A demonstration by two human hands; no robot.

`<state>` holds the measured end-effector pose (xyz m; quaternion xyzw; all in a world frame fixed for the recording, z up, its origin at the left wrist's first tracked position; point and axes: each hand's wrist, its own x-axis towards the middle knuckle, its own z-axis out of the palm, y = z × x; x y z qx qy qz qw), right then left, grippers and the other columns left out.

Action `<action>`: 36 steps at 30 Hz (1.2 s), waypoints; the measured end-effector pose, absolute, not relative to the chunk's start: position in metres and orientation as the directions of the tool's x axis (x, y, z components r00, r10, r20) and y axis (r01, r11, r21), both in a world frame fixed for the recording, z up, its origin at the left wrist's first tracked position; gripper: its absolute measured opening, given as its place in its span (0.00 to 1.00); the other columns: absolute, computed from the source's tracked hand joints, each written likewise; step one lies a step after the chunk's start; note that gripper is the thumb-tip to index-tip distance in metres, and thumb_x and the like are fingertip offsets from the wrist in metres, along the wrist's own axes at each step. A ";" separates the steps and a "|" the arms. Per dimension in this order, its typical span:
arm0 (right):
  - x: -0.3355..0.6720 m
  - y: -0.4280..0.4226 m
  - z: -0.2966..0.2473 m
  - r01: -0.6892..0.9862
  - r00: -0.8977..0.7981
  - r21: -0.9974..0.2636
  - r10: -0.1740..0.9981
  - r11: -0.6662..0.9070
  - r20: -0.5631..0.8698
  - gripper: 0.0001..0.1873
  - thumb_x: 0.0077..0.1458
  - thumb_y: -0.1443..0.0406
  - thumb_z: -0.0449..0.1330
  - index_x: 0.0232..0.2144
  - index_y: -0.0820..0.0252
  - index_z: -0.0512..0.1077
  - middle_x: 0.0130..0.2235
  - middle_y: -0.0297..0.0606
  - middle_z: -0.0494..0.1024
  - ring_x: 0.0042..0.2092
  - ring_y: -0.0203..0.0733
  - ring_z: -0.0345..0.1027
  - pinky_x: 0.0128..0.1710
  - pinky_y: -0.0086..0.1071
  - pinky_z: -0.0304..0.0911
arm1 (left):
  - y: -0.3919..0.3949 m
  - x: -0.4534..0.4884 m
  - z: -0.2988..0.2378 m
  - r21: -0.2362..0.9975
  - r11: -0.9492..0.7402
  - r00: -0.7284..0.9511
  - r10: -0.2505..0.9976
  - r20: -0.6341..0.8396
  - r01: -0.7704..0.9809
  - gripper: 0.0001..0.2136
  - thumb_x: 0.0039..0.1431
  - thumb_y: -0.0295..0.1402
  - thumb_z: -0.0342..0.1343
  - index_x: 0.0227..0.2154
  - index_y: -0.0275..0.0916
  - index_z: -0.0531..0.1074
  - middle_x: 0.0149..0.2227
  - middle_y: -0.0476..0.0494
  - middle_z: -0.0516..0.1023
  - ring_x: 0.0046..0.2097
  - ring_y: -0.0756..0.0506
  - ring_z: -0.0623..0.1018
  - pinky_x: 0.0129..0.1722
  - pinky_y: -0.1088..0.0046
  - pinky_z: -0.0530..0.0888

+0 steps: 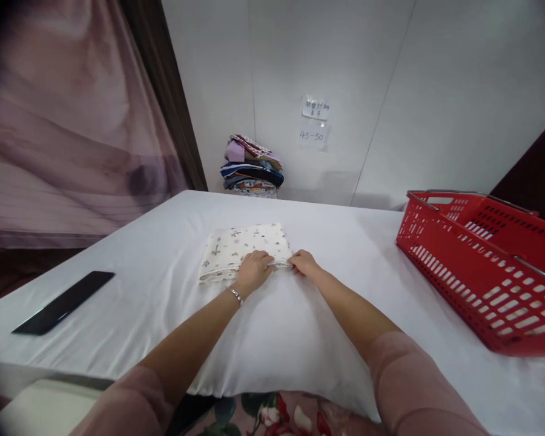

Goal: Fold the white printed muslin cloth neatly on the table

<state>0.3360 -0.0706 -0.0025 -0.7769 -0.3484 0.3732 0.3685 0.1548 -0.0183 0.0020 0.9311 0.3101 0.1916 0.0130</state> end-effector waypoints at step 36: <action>0.341 -0.067 -0.016 0.396 0.457 -0.797 0.851 -0.456 -0.259 0.07 0.45 0.63 0.59 0.28 0.59 0.66 0.17 0.27 0.66 0.17 0.32 0.59 0.15 0.24 0.49 | 0.004 0.115 0.008 0.026 -0.768 0.729 0.617 0.297 0.640 0.16 0.56 0.20 0.43 0.41 0.41 0.70 0.41 0.41 0.73 0.44 0.43 0.69 0.40 0.66 0.67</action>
